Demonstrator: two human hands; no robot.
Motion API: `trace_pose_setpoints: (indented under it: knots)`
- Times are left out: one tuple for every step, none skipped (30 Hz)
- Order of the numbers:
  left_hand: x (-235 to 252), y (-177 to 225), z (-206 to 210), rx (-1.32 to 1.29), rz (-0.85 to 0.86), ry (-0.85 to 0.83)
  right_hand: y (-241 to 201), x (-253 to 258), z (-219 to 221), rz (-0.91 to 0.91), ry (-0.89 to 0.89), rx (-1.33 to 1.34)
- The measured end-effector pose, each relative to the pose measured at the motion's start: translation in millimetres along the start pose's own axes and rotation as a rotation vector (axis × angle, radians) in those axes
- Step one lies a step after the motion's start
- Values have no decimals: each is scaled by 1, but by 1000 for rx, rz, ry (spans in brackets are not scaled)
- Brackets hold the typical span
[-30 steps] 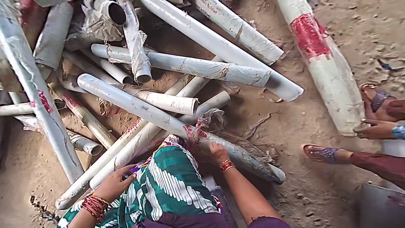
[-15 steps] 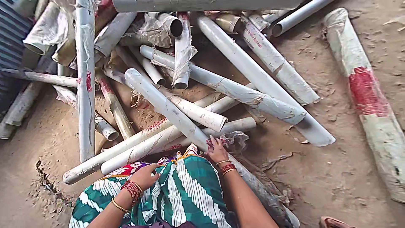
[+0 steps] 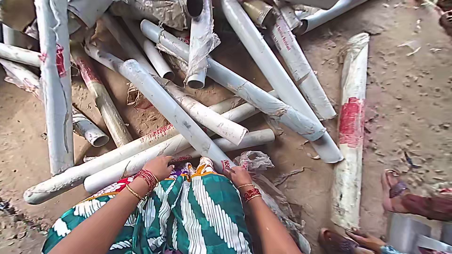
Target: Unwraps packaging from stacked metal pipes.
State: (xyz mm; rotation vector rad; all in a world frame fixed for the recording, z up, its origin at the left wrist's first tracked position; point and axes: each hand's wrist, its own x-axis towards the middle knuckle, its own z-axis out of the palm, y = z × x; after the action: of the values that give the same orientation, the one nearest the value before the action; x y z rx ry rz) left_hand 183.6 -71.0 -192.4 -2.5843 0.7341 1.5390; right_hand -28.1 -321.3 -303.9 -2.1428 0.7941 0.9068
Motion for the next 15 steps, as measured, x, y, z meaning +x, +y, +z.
trace_pose_setpoints:
  knots:
    - [7, 11, -6, 42, 25, 19, 1, -7, -3, -22, 23, 11]
    - [15, 22, -11, 78, 52, 56, 2, -14, -8, -59, 56, 24]
    - [22, 33, -14, 94, 76, 105, 3, -22, -13, -109, 96, 44]
    - [30, 42, -17, 81, 96, 169, 2, -29, -18, -172, 152, 60]
    - [38, 49, -18, 18, 106, 243, 2, -36, -25, -247, 234, 78]
    - [47, 52, -16, -99, 102, 318, 0, -41, -31, -326, 330, 91]
    - [56, 54, -13, -260, 83, 383, -3, -46, -39, -401, 428, 101]
    - [61, 55, -10, -443, 38, 417, -9, -52, -48, -462, 504, 106]
    - [61, 60, -11, -639, -31, 407, -17, -57, -59, -515, 568, 112]
    - [58, 67, -16, -863, -106, 359, -25, -64, -71, -566, 624, 111]
    - [54, 74, -21, -1106, -166, 302, -34, -70, -83, -621, 674, 106]
    - [49, 83, -25, -1334, -213, 240, -42, -77, -95, -677, 711, 97]
    - [46, 91, -27, -1522, -249, 182, -50, -85, -108, -733, 734, 76]
    - [45, 95, -29, -1661, -257, 131, -61, -93, -120, -785, 745, 46]
    - [47, 96, -28, -1766, -231, 97, -74, -102, -129, -831, 743, 8]
